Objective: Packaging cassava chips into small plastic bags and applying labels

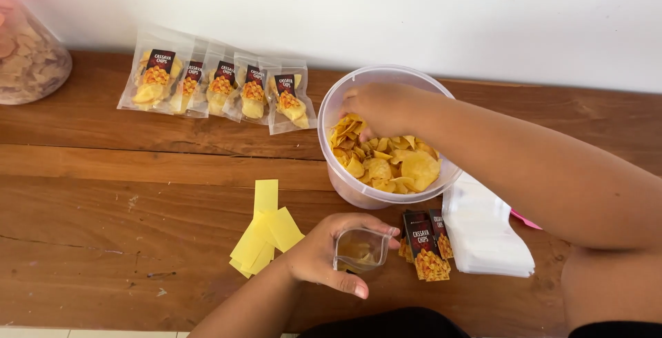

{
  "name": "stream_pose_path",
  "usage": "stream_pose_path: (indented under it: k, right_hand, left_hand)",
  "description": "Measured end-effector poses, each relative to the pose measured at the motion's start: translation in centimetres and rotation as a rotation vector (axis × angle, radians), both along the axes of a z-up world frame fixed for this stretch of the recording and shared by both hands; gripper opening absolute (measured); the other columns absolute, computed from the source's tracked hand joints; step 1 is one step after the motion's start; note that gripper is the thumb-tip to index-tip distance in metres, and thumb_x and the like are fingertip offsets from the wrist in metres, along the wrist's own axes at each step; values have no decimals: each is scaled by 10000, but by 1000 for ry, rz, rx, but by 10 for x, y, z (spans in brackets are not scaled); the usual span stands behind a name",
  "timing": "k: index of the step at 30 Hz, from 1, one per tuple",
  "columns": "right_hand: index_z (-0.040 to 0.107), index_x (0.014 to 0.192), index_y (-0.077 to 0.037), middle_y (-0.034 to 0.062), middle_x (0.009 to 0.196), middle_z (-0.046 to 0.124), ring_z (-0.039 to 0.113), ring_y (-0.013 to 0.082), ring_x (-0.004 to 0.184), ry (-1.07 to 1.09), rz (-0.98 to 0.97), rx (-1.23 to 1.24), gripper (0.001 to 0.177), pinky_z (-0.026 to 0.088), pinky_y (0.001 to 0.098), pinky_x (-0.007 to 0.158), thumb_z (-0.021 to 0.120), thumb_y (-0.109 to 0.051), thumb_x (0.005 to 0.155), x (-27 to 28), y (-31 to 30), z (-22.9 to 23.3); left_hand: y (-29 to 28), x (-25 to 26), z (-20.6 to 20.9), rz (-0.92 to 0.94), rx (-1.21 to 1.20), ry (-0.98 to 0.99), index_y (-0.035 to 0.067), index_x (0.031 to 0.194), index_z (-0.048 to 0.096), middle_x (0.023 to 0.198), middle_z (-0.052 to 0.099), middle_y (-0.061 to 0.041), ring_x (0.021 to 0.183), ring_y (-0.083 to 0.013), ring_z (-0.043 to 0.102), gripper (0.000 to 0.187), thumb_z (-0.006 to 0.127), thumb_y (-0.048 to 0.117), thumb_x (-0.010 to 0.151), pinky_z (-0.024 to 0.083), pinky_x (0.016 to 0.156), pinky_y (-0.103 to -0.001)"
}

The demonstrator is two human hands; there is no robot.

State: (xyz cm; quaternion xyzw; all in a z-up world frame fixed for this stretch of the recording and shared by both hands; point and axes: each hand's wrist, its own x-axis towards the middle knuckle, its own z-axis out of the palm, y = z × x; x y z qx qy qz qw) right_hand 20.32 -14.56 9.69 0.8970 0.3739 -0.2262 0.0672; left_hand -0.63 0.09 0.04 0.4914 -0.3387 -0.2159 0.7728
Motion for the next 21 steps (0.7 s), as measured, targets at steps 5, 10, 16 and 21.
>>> stream_pose_path:
  k: [5, 10, 16, 21]
  right_hand:
    - [452, 1322, -137, 110, 1169, 578, 647, 340, 944, -150, 81, -107, 812, 520, 493, 751, 904, -417, 709, 2, 5, -32]
    - [456, 1382, -346, 72, 1168, 568, 608, 316, 1034, -111, 7, -135, 749, 493, 491, 784, 845, -385, 743, -9, 4, -16]
    - [573, 1183, -342, 26, 808, 649, 618, 258, 787, -86, -18, -247, 392, 440, 431, 667, 737, -380, 829, -4, 7, -22]
    - [734, 1174, -364, -183, 1069, 773, 645, 64, 933, 211, -117, -120, 329, 445, 281, 836, 682, -425, 854, -51, 6, 77]
  left_hand:
    - [-1, -1, -1, 9, -22, -25, 104, 1342, 576, 1366, 615, -82, 1276, -267, 639, 728, 886, 348, 731, 532, 1067, -410]
    - [-3, -1, -2, 8, 16, -52, 95, 1344, 573, 1340, 632, -92, 1269, -260, 646, 751, 874, 393, 723, 516, 1079, -398]
    - [-4, -1, -10, 4, -16, 6, 86, 1347, 572, 1396, 608, -85, 1280, -253, 627, 749, 895, 335, 719, 516, 1085, -412]
    - [-4, 1, -12, 17, -39, -8, 105, 1366, 562, 1413, 598, -78, 1296, -270, 621, 747, 896, 315, 731, 507, 1090, -417]
